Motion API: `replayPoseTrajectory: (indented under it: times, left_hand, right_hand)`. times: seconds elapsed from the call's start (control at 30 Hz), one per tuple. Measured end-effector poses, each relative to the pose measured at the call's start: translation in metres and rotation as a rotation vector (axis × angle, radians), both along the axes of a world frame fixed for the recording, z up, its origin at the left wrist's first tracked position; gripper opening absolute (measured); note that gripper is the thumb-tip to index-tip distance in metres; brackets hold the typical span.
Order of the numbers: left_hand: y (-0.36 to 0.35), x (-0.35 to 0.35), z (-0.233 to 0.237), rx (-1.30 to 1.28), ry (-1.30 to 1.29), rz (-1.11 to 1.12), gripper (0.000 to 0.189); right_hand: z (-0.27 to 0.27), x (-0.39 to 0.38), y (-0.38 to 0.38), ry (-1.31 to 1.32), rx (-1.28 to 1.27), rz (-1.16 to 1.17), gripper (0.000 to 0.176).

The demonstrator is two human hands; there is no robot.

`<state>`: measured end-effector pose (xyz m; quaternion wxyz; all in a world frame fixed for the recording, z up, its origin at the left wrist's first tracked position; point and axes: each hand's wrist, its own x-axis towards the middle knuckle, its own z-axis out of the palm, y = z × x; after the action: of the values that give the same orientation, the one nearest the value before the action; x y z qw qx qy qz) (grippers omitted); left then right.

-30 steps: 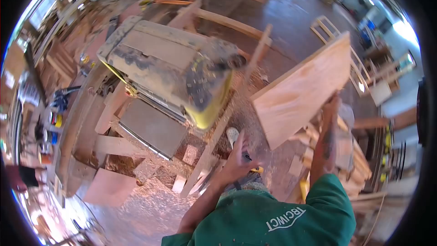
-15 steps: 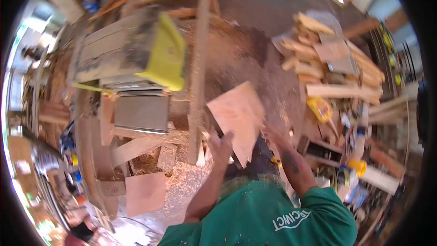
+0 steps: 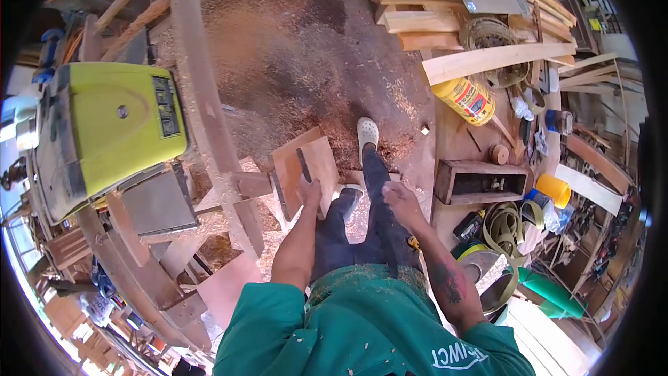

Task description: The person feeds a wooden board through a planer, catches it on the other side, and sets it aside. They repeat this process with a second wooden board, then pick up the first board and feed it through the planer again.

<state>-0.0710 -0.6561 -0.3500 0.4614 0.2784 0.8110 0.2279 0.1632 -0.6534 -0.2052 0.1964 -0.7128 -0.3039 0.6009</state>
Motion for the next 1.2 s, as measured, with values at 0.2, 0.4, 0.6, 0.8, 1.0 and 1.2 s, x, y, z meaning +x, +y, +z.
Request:
replayPoseTrajectory:
  times: [0.2, 0.4, 0.6, 0.8, 1.0, 1.2]
  left_hand:
    - [-0.007, -0.018, 0.028, -0.069, -0.036, -0.035, 0.048]
    - [-0.014, -0.038, 0.003, 0.019, 0.217, -0.286, 0.039]
    - [0.010, -0.078, 0.047, -0.347, 0.382, -0.689, 0.035]
    - [-0.031, -0.102, 0.055, -0.186, 0.333, -0.806, 0.049]
    - [-0.074, -0.060, 0.127, -0.287, 0.045, -0.941, 0.033]
    - [-0.043, -0.054, 0.093, -0.233, -0.213, -0.820, 0.024]
  right_hand:
    - [0.026, -0.030, 0.017, -0.093, 0.194, 0.405, 0.031]
    - [0.072, -0.035, 0.030, -0.028, 0.202, 0.438, 0.033]
    - [0.133, -0.022, 0.023, -0.081, 0.293, 0.486, 0.038]
    - [0.273, 0.031, -0.005, -0.278, 0.796, 0.314, 0.029]
    - [0.378, 0.166, -0.096, -0.654, 0.945, -0.712, 0.023]
    - [0.351, 0.183, -0.161, -0.606, 0.896, -1.086, 0.025]
